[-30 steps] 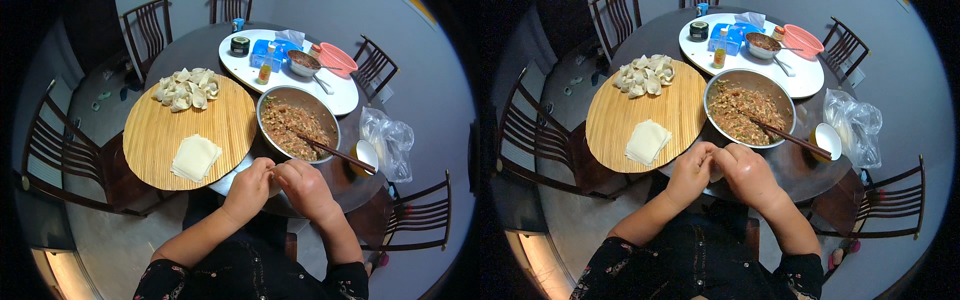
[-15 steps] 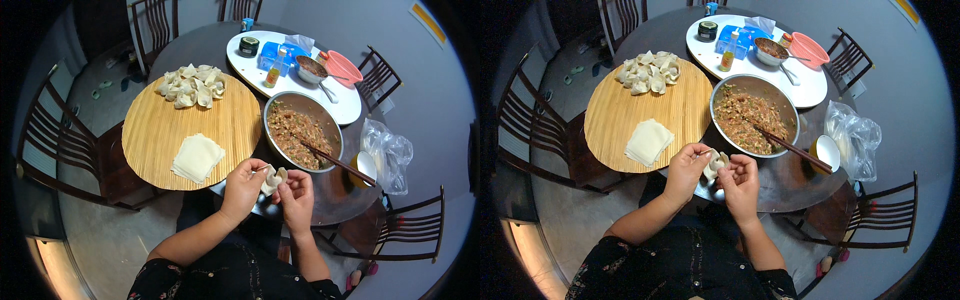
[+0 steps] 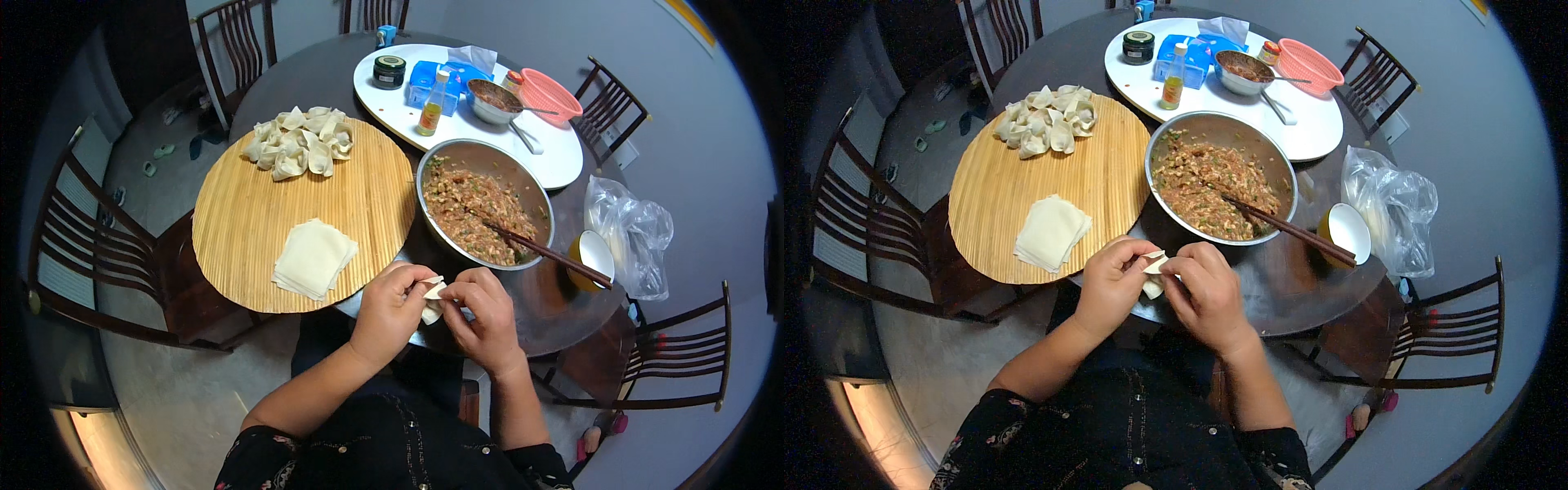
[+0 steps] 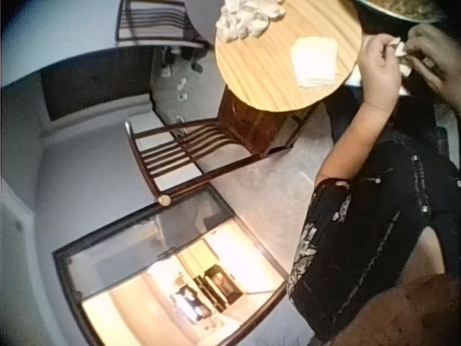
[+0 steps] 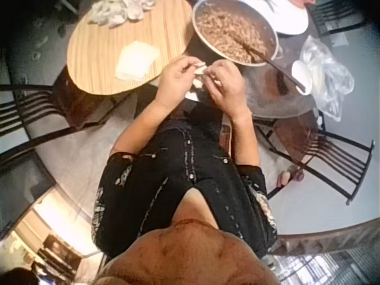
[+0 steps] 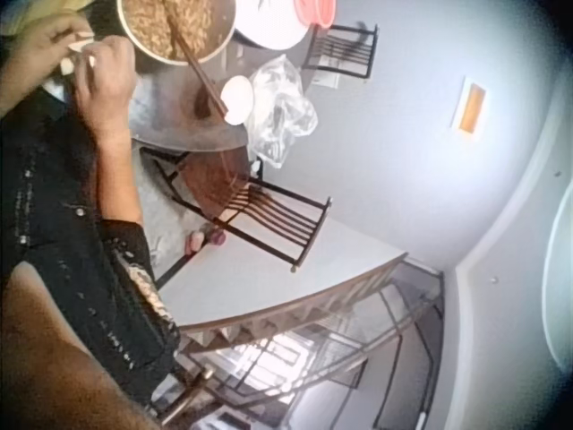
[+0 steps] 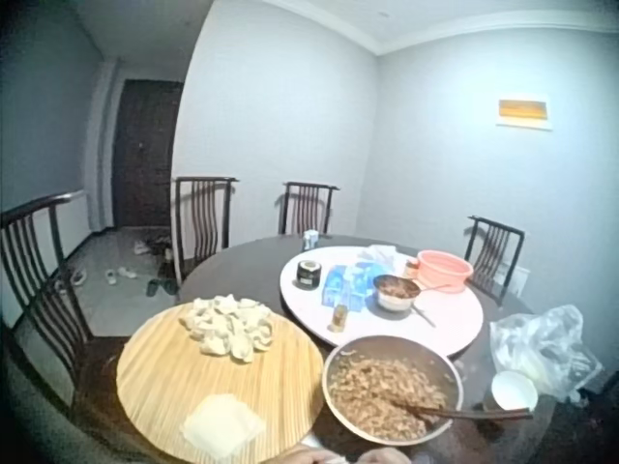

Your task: The person repeatedly places filling onto square dumpling wrappers, folds and seals them into dumplings, and arranges the finished dumplings on a round bamboo tray. The person uses chopsticks to transfer filling from a large metal bowl and handles the wrappers by hand.

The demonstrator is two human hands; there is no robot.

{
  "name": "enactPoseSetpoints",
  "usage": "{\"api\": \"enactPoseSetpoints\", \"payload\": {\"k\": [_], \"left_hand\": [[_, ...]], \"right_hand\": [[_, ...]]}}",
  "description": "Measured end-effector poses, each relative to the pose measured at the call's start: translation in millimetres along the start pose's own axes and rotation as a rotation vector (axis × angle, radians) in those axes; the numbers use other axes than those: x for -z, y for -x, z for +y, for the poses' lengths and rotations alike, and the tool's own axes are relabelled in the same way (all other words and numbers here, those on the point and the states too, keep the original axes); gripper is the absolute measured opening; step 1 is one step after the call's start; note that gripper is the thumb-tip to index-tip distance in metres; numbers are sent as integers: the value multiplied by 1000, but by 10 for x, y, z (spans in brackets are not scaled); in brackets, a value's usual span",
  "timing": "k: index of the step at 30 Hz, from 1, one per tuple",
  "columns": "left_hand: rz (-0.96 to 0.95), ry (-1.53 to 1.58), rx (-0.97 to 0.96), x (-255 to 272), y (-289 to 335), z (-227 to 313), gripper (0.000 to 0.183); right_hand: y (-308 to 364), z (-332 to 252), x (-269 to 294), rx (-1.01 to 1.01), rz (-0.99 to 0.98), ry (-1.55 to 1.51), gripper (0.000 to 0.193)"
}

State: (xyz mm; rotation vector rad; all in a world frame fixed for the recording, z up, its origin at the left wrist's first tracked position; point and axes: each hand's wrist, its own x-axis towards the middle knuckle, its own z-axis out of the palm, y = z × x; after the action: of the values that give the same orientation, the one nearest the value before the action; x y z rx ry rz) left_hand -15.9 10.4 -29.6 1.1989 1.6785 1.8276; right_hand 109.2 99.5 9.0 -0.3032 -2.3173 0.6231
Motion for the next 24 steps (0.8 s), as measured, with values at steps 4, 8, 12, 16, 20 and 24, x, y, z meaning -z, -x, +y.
{"api": "enactPoseSetpoints", "payload": {"k": [4,8,12,16,20,24], "left_hand": [[-57,-76,-44,57,-24,21,12],[-139,-152,-103,73,-22,52,16],[-205,-188,-189,102,-20,56,20],[-273,-146,-117,110,0,199,22],[-346,-154,-62,195,-53,174,19],[-268,-156,0,207,-69,148,15]], "right_hand": [[-64,8,136,35,-148,-5,17],[-114,-9,159,8,-198,-31,13],[-112,6,121,-92,-157,-64,9],[-96,-4,61,-164,-84,-42,7],[-66,31,44,-207,-101,-142,6],[-47,-29,42,-425,-41,-459,8]]}}
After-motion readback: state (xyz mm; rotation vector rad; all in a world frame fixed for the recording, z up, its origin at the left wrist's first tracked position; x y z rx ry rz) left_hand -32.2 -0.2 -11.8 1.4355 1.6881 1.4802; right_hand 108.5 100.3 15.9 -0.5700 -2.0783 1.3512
